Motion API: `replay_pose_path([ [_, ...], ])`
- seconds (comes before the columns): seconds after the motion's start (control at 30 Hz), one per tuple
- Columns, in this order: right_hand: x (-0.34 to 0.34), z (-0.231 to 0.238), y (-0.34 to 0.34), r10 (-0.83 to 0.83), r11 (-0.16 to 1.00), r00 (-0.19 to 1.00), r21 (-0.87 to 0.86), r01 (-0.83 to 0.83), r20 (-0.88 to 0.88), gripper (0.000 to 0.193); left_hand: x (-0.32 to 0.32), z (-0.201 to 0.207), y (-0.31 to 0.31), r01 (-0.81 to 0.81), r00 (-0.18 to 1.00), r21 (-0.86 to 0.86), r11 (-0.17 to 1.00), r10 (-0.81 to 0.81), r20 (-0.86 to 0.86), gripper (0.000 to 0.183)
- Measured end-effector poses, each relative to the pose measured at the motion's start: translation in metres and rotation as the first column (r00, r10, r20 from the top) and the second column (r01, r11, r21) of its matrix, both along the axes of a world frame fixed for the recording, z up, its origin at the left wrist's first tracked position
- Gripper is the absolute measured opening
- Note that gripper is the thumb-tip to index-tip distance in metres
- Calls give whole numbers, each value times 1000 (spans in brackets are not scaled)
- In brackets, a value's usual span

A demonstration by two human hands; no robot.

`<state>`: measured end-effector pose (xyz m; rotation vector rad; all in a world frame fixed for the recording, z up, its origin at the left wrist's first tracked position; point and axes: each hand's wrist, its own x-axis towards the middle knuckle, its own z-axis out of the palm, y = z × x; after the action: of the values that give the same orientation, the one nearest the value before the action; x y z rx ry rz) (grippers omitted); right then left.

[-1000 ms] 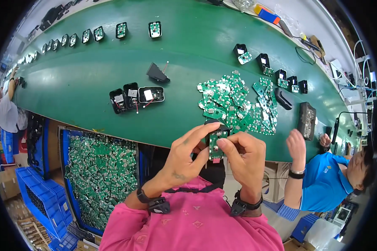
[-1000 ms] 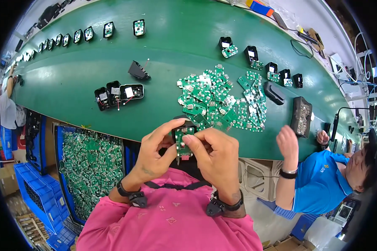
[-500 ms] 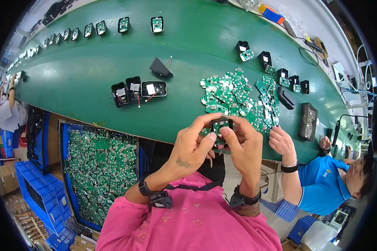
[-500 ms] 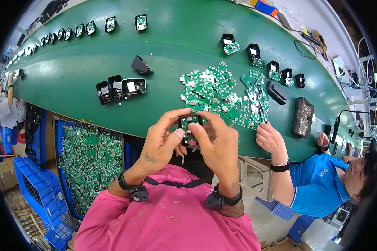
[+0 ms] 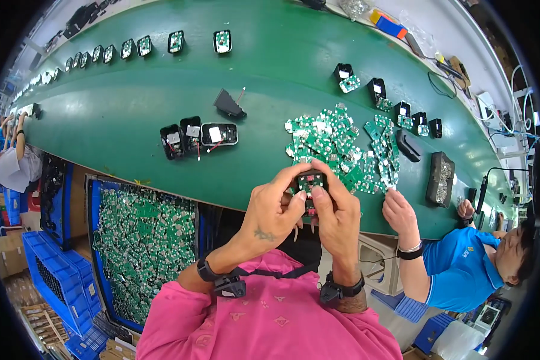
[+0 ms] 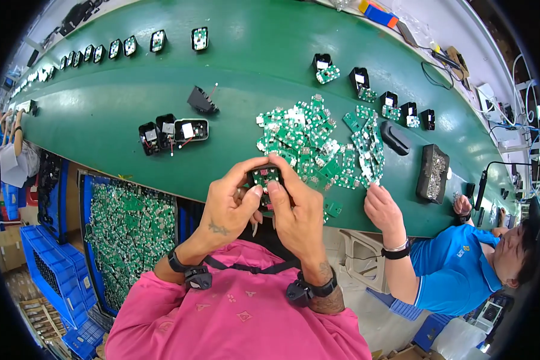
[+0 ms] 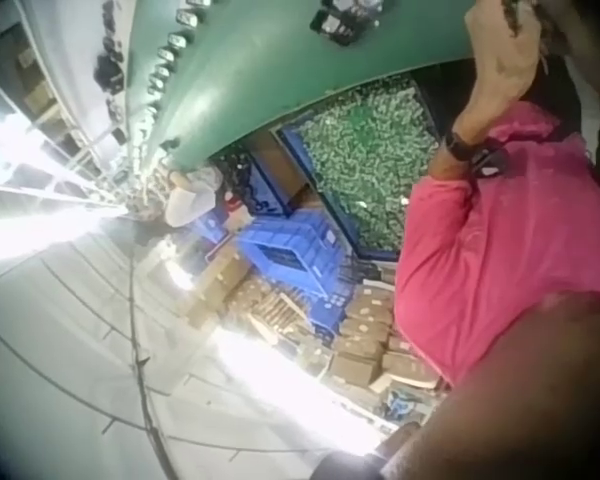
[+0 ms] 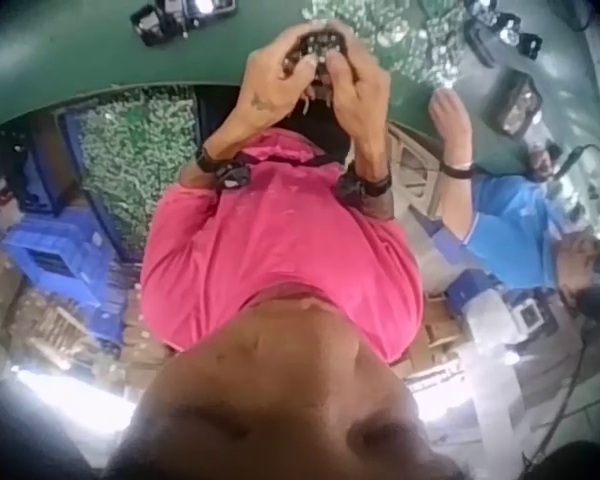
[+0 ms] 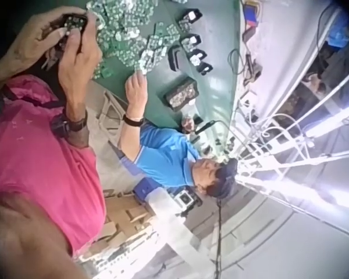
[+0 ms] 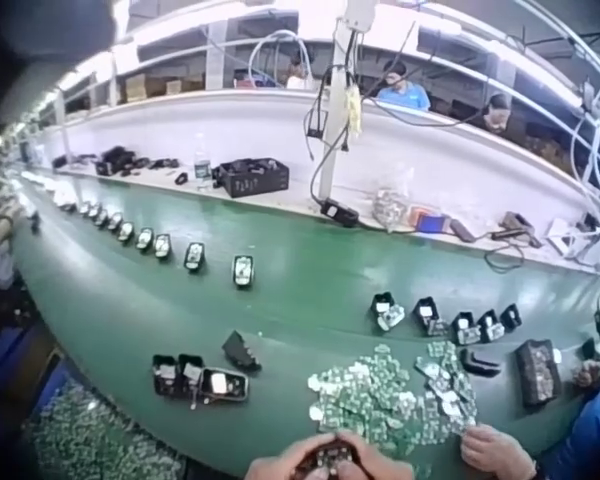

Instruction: The person picks up a circuit board and a black plastic housing by hand, fits the board into the housing, and places the assembled unit onto the green conveyor belt.

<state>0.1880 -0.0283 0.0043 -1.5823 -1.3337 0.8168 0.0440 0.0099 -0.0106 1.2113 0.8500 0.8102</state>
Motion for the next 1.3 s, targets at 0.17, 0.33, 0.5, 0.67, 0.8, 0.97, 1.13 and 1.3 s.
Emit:
replay_pose_path([
  [0.17, 6, -17, 32, -15, 1000, 993, 8, 16, -121, 37, 6, -1, 36, 8, 987, 129, 992, 12, -159, 39],
  [0.33, 27, -12, 74, -56, 998, 986, 19, 59, -156, 38, 27, 5, 95, 134, 985, 179, 975, -111, -131, 37],
  [0.5, 95, -20, 132, -226, 972, 963, 105, 212, 147, 31, 45, -34, 233, 93, 981, 180, 979, -60, -182, 34],
  [0.67, 142, -40, 194, -279, 958, 777, 105, 267, 564, 30, 45, -83, 342, -15, 951, 393, 919, 134, -278, 33],
  [0.8, 153, -42, 221, -203, 911, 740, -154, 383, 642, 37, 55, -74, 351, 120, 745, 454, 883, 222, -629, 32],
  [0.97, 172, -72, 242, -123, 903, 845, -294, 313, 521, 33, 108, -46, 253, 328, 787, 679, 657, 207, -581, 87],
  [1.13, 164, -89, 236, -166, 965, 894, -120, 235, 415, 30, 150, -100, 261, 219, 892, 715, 663, 161, -423, 89],
  [1.3, 152, -77, 208, -226, 970, 893, 4, 244, 389, 27, 137, -64, 241, 271, 875, 621, 735, 81, -477, 72],
])
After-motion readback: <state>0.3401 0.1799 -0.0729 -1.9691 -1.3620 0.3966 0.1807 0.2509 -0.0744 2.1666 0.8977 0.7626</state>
